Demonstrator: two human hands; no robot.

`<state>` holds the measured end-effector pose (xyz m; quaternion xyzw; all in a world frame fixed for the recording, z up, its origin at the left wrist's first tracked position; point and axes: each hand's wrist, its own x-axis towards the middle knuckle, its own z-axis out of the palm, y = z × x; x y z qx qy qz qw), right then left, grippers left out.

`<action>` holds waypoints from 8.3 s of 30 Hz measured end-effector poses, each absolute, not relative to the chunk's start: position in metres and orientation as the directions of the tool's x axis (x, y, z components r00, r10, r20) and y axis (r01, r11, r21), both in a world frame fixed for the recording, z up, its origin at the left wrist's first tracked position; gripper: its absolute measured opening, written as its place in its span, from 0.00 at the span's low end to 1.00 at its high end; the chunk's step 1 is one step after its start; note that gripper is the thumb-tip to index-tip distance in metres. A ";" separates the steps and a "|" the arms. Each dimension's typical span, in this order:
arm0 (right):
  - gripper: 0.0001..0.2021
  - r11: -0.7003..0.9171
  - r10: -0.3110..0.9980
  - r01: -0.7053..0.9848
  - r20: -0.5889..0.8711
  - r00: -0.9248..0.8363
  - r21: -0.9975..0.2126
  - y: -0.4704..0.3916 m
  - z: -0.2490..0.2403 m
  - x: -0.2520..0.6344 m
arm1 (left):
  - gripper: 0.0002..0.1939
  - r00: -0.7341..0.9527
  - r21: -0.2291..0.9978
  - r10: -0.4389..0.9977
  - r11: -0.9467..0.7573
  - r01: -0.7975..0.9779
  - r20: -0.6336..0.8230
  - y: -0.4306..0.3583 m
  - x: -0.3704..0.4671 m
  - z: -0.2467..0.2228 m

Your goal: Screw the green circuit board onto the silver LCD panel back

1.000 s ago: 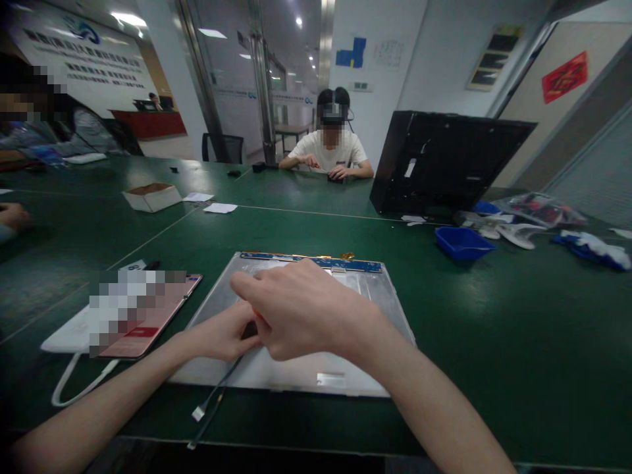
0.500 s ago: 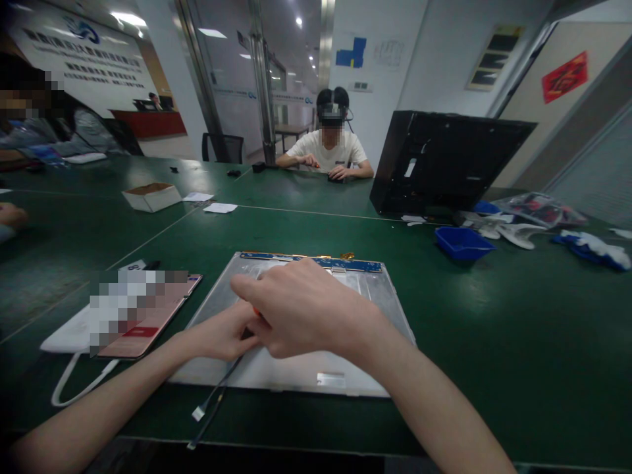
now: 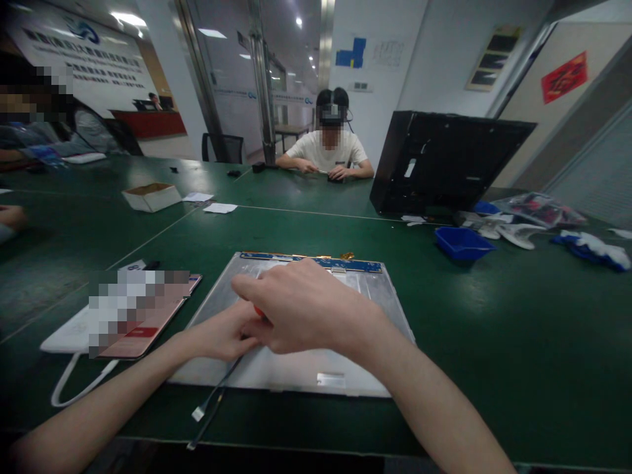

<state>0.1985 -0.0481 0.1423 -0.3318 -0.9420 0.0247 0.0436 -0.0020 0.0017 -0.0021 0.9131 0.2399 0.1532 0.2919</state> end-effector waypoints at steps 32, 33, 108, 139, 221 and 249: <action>0.07 0.725 0.683 0.688 0.088 -0.725 0.033 -0.046 0.140 0.198 | 0.04 0.848 0.655 0.512 -0.690 0.309 0.139 -0.001 0.002 0.005; 0.07 0.722 0.686 0.691 0.092 -0.722 0.036 -0.046 0.139 0.198 | 0.04 0.848 0.652 0.511 -0.693 0.309 0.141 -0.001 0.003 0.006; 0.04 0.760 0.647 0.649 0.099 -0.756 -0.010 -0.044 0.140 0.195 | 0.06 0.859 0.627 0.496 -0.712 0.317 0.129 0.000 0.001 0.002; 0.02 0.782 0.622 0.622 0.095 -0.777 -0.029 -0.046 0.142 0.195 | 0.07 0.863 0.624 0.490 -0.715 0.315 0.125 0.002 0.001 -0.004; 0.04 0.751 0.654 0.661 0.134 -0.745 0.009 -0.043 0.143 0.201 | 0.06 0.848 0.565 0.505 -0.752 0.340 0.161 -0.003 -0.001 0.010; 0.14 0.335 0.911 0.746 0.401 -0.099 -0.575 0.019 0.023 0.330 | 0.10 0.550 0.474 0.805 -0.582 0.661 0.221 0.030 0.001 -0.008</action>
